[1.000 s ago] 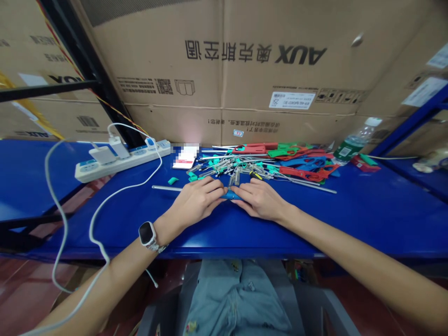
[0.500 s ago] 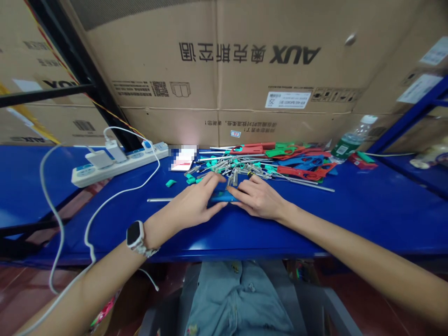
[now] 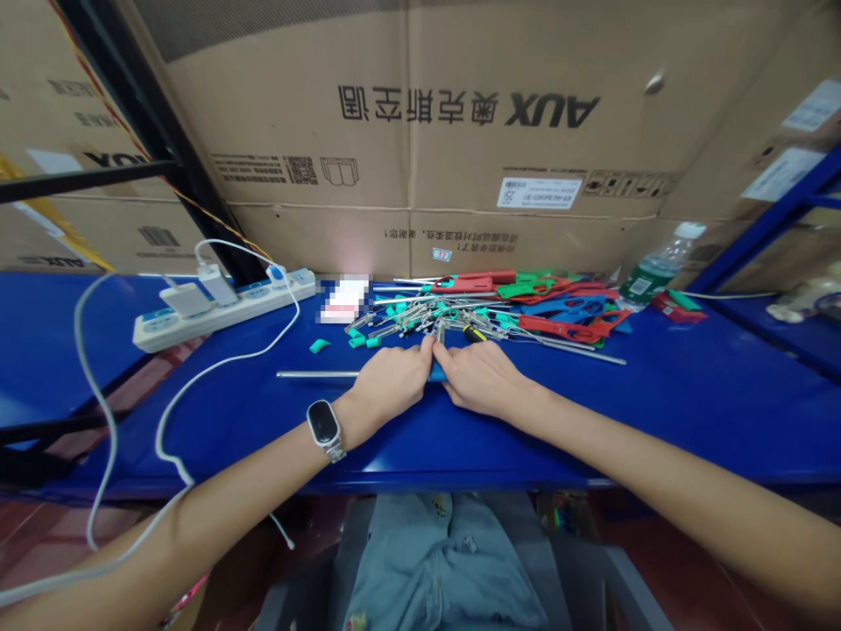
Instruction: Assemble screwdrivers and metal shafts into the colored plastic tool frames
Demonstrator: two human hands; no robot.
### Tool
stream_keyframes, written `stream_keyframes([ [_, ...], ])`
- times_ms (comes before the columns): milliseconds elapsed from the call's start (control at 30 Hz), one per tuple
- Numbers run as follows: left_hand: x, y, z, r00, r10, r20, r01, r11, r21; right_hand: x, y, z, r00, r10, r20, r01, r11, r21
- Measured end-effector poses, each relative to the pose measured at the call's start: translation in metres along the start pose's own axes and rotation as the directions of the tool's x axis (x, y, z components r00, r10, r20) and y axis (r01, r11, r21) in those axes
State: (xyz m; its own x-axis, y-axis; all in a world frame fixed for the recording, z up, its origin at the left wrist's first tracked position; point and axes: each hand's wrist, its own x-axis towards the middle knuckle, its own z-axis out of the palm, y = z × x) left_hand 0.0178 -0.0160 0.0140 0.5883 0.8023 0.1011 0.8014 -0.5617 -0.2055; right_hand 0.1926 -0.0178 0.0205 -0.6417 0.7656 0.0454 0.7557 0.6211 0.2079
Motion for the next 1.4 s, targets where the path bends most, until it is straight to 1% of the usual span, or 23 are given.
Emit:
stream_keyframes([
  [167, -0.005, 0.002, 0.007, 0.999, -0.029, -0.036, 0.026, 0.996, -0.087, 0.002, -0.005, 0.003, 1.0, 0.001, -0.004, -0.001, 1.0, 0.004],
  [233, -0.007, 0.003, 0.008, 0.999, -0.036, -0.033, 0.032, 0.994, -0.1, 0.002, -0.006, 0.004, 1.0, 0.002, -0.006, -0.002, 1.0, 0.016],
  [333, -0.007, 0.005, 0.004, 0.999, -0.051, 0.011, 0.052, 0.994, -0.101, 0.003, -0.007, -0.003, 0.999, 0.035, 0.005, -0.036, 0.996, 0.082],
  [433, -0.005, 0.008, -0.001, 0.994, -0.082, 0.072, 0.089, 0.991, -0.1, 0.009, -0.01, -0.013, 0.994, 0.11, 0.027, -0.113, 0.982, 0.153],
  [533, -0.003, 0.011, -0.002, 0.986, -0.131, 0.101, 0.14, 0.986, -0.094, 0.018, -0.012, -0.017, 0.981, 0.176, 0.087, -0.188, 0.969, 0.16],
  [600, -0.002, 0.012, -0.001, 0.983, -0.149, 0.105, 0.159, 0.982, -0.097, 0.024, -0.013, -0.017, 0.973, 0.187, 0.137, -0.207, 0.967, 0.149],
  [733, 0.0, 0.011, 0.002, 0.985, -0.139, 0.099, 0.149, 0.984, -0.094, 0.029, -0.014, -0.012, 0.966, 0.175, 0.19, -0.202, 0.971, 0.128],
  [900, -0.001, 0.009, -0.003, 0.985, -0.124, 0.12, 0.134, 0.987, -0.083, 0.027, -0.012, -0.016, 0.969, 0.164, 0.182, -0.189, 0.974, 0.128],
  [1000, -0.004, 0.004, -0.004, 0.986, -0.117, 0.119, 0.126, 0.99, -0.07, 0.017, 0.0, -0.024, 0.985, 0.107, 0.133, -0.136, 0.964, 0.228],
  [1067, -0.006, 0.001, -0.002, 0.987, -0.112, 0.111, 0.118, 0.992, -0.051, 0.007, 0.014, -0.027, 0.991, 0.094, 0.091, -0.122, 0.921, 0.371],
  [1100, -0.007, 0.0, -0.001, 0.989, -0.109, 0.104, 0.114, 0.993, -0.042, 0.001, 0.021, -0.026, 0.987, 0.143, 0.07, -0.159, 0.891, 0.426],
  [1133, -0.007, -0.002, 0.0, 0.989, -0.108, 0.097, 0.112, 0.993, -0.036, -0.004, 0.028, -0.024, 0.972, 0.231, 0.037, -0.223, 0.868, 0.444],
  [1167, -0.007, -0.003, 0.001, 0.99, -0.104, 0.091, 0.107, 0.994, -0.032, -0.009, 0.034, -0.02, 0.947, 0.321, -0.015, -0.285, 0.861, 0.42],
  [1233, -0.005, -0.004, 0.001, 0.992, -0.098, 0.085, 0.1, 0.995, -0.027, -0.017, 0.043, -0.008, 0.895, 0.443, -0.062, -0.403, 0.859, 0.316],
  [1300, -0.005, -0.006, -0.001, 0.99, -0.11, 0.093, 0.113, 0.993, -0.023, -0.021, 0.049, 0.003, 0.864, 0.501, -0.049, -0.477, 0.846, 0.238],
  [1333, -0.005, -0.007, -0.003, 0.988, -0.121, 0.099, 0.124, 0.992, -0.023, -0.022, 0.051, 0.008, 0.856, 0.516, -0.03, -0.499, 0.839, 0.216],
  [1400, -0.007, -0.008, -0.006, 0.984, -0.138, 0.113, 0.143, 0.989, -0.033, -0.023, 0.054, 0.014, 0.855, 0.518, 0.016, -0.511, 0.836, 0.2],
])
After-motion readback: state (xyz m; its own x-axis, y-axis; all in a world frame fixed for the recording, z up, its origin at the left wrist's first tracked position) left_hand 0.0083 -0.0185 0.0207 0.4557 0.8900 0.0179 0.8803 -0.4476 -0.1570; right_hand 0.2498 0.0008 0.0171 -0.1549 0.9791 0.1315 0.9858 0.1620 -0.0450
